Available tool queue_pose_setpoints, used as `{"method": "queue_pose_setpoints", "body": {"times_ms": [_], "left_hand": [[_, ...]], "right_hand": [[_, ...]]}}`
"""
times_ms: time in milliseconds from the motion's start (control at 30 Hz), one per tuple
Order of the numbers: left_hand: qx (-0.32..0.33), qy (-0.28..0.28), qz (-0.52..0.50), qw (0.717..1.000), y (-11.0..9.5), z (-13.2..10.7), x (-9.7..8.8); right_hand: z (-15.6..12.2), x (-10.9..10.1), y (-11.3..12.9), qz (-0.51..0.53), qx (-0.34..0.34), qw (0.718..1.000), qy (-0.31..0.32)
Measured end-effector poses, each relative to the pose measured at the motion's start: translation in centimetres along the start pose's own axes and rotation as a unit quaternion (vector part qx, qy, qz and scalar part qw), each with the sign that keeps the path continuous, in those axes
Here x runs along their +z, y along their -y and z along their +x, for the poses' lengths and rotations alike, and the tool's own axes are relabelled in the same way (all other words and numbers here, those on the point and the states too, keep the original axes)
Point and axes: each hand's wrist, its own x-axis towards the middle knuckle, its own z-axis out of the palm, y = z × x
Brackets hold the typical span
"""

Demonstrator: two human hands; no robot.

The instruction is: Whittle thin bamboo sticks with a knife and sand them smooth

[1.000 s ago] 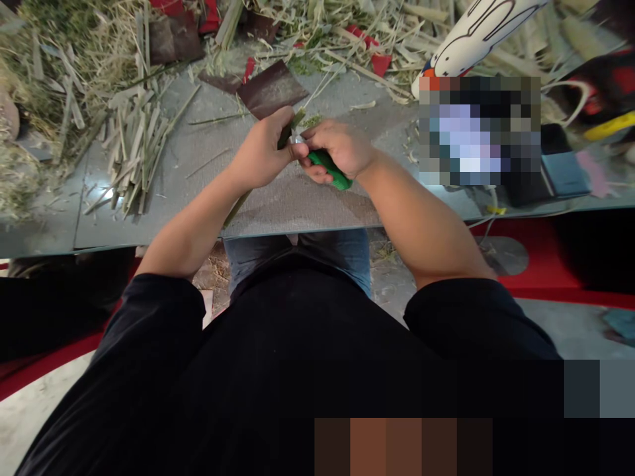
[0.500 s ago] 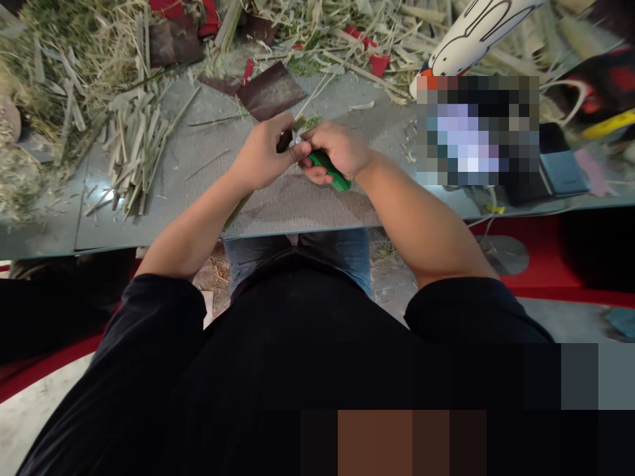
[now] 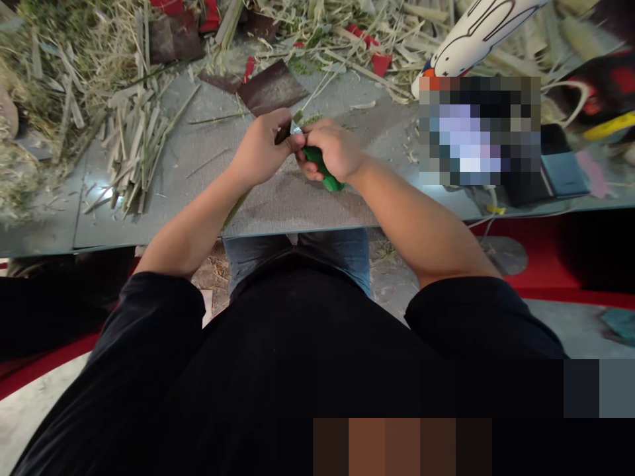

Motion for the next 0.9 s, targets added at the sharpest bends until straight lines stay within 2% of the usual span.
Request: {"method": "queue_pose_setpoints", "body": {"times_ms": [100,200,267,500,767,900], "left_hand": [[-0.005,0.000,-0.006,1.000,-0.1,0.0,-0.1],[-0.002,0.005,-0.025,1.000,-0.2,-0.1,0.0],[0.003,0.012,-0.030,0.999,-0.2,-0.2,0.1],[-0.001,-0.010,-0.013,1.000,0.7,0.0,0.2],[0.004,-0.033,0.007,0.999,0.7,0.4,-0.3],[-0.022,-0.030,-0.008,0.999,1.2,0.3,-0.2]], "right_hand": [[0.2,-0.5,-0.1,0.003,0.017,0.999,0.033],[0.2,-0.9,0.1,-0.031,0.054,0.996,0.062],[0.1,-0.9,0.3,-0.060,0.054,0.994,0.068],[0.0,0.1,0.4,-0.024,0.022,0.999,0.015],[1.0,0.9,-0.4,0.022,-0.006,0.999,-0.025],[0.5,1.2,0.7,-0.014,0.022,0.999,-0.042]]}}
